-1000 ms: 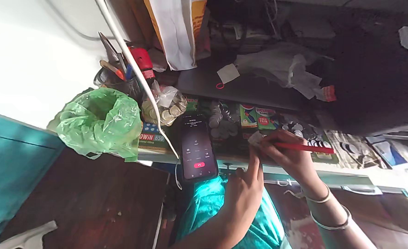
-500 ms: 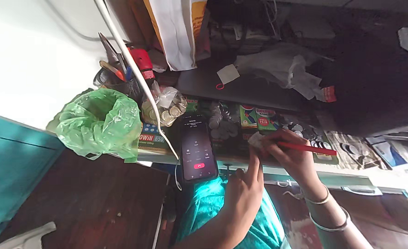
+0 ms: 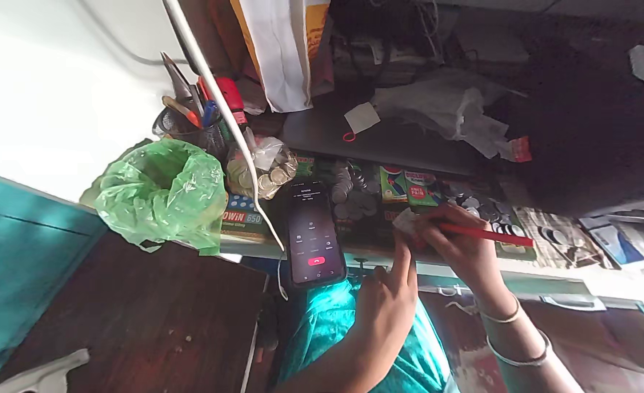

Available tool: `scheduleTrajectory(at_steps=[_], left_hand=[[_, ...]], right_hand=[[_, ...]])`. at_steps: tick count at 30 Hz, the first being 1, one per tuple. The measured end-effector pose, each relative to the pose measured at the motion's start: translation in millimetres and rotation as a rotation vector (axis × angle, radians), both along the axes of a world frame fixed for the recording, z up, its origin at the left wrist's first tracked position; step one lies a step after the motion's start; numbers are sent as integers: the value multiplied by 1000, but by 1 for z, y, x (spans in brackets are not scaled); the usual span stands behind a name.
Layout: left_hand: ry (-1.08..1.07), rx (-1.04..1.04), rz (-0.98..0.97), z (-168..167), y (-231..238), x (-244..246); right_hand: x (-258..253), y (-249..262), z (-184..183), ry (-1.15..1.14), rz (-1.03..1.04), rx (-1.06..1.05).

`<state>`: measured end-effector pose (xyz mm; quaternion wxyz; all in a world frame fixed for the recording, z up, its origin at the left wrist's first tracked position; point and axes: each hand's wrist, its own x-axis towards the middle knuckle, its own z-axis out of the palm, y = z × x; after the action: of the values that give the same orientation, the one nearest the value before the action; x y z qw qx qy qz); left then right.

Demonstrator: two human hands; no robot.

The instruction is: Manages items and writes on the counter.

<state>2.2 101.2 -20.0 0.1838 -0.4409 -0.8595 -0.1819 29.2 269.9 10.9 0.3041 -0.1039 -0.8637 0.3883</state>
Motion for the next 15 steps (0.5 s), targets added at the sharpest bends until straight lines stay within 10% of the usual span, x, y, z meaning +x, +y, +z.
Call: scheduleTrajectory(at_steps=[15], left_hand=[[-6,23,-8,-2,0,-1]], right_hand=[[-3,-2,2,-27,-62,42]])
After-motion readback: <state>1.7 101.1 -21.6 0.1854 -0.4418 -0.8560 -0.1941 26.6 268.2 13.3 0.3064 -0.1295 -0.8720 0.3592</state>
